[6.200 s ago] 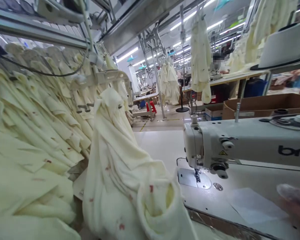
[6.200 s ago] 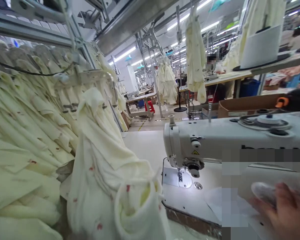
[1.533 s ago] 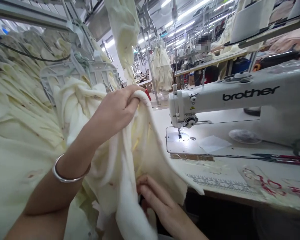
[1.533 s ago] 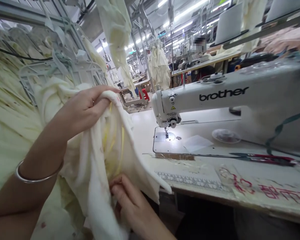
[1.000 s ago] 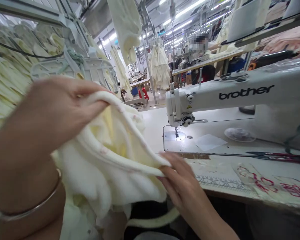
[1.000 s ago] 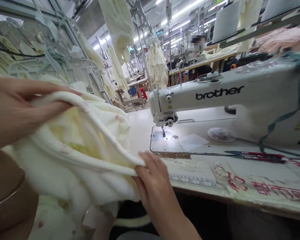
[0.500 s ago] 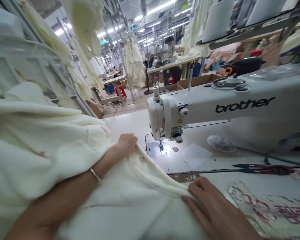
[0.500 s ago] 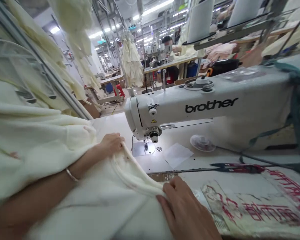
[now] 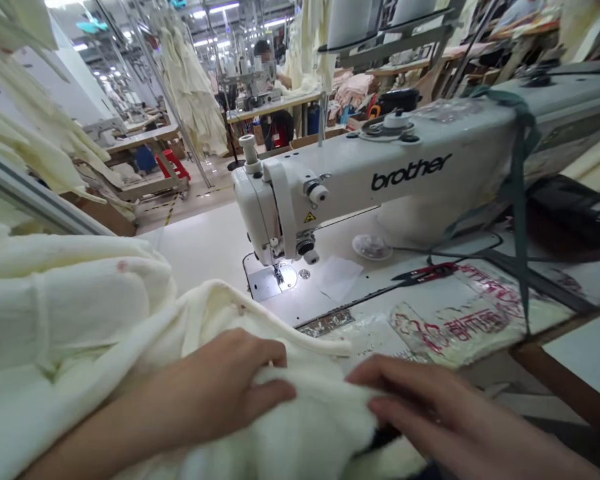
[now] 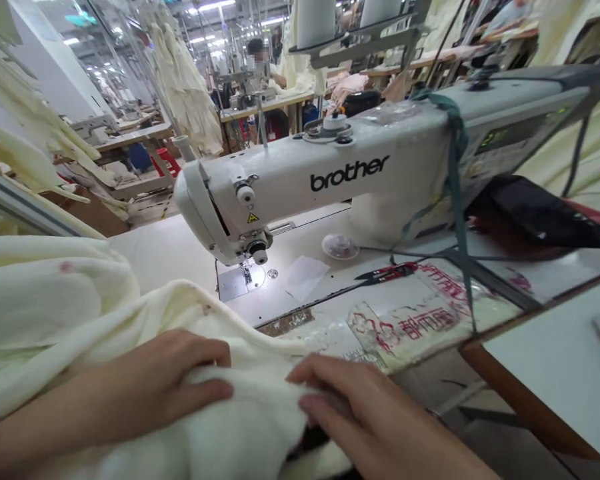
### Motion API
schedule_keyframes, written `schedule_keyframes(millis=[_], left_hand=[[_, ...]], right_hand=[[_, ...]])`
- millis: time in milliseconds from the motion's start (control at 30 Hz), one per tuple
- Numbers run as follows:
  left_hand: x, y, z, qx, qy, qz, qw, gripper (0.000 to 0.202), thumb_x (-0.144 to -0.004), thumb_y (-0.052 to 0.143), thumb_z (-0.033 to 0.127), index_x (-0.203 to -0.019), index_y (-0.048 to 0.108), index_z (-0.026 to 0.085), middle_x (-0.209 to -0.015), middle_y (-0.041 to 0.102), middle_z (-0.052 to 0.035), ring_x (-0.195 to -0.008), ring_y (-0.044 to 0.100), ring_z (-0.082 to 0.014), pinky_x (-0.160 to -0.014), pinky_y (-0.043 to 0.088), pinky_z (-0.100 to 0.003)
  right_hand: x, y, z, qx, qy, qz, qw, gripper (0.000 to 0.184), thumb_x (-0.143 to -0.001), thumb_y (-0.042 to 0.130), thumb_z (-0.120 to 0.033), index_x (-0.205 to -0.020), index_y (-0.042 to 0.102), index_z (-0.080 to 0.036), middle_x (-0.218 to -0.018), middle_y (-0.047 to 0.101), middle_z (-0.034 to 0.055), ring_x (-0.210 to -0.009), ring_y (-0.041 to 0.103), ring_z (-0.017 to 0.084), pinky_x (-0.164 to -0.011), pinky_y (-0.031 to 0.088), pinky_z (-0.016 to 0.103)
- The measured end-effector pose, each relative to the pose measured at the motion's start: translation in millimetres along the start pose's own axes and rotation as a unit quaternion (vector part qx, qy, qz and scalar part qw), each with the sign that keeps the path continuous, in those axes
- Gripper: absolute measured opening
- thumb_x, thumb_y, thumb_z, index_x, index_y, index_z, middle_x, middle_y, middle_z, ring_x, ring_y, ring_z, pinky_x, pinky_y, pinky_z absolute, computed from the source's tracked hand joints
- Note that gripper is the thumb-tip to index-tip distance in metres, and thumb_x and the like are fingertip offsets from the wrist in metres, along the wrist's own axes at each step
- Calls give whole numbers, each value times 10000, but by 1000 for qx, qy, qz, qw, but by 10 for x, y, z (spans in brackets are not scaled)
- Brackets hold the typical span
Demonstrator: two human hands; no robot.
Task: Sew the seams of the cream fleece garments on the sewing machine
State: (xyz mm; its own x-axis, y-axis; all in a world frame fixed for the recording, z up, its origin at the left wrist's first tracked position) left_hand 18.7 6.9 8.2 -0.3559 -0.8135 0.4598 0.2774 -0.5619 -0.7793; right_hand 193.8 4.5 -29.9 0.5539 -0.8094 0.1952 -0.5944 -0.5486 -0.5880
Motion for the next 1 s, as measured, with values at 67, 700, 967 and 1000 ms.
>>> schedule_keyframes(millis=[67,700,967,1000], left_hand=[[-178,-22,-100,-47,-13,3,999,218,-853,515,385,-889,650,217,-849,660,-32,-876,597,-219,-744,396,-303],[-635,101,267,-112,98,74,986,254,-827,615,354,-902,548,120,-999,554,-103,-978,500,-242,-853,421,-366],[-508,-46,139,99,79,63,990,196,-854,586,321,-1014,558,211,-986,644,17,-858,560,-145,-797,405,-272],[-507,-53,141,106,72,63,990,199,-847,594,309,-1021,571,216,-989,650,17,-859,561,-146,-802,403,-274]], right_hand=[[-222,-31,3,6,32,-19,999,108,-851,489,-256,-840,594,-235,-800,649,-20,-746,600,144,-639,433,215],[-770,-116,-100,42,-15,15,999,113,-771,613,-107,-682,576,-165,-809,533,8,-777,540,142,-711,393,261],[-746,-159,-196,-133,-7,-98,986,34,-781,556,-173,-748,562,-165,-751,569,-17,-713,512,122,-612,360,230],[-755,-164,-199,-139,-8,-100,985,45,-776,563,-180,-735,554,-163,-718,553,-26,-675,493,111,-590,350,225]])
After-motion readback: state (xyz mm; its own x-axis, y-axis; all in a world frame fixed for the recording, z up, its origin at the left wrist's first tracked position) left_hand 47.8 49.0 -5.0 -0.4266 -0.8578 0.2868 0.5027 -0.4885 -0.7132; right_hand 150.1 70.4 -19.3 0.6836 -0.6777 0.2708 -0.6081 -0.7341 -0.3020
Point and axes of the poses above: each hand's wrist, its own x-axis away from the middle knuckle, its own y-axis out of the palm, z = x × y, the point moved 9 cm from there along -x, towards the middle knuckle
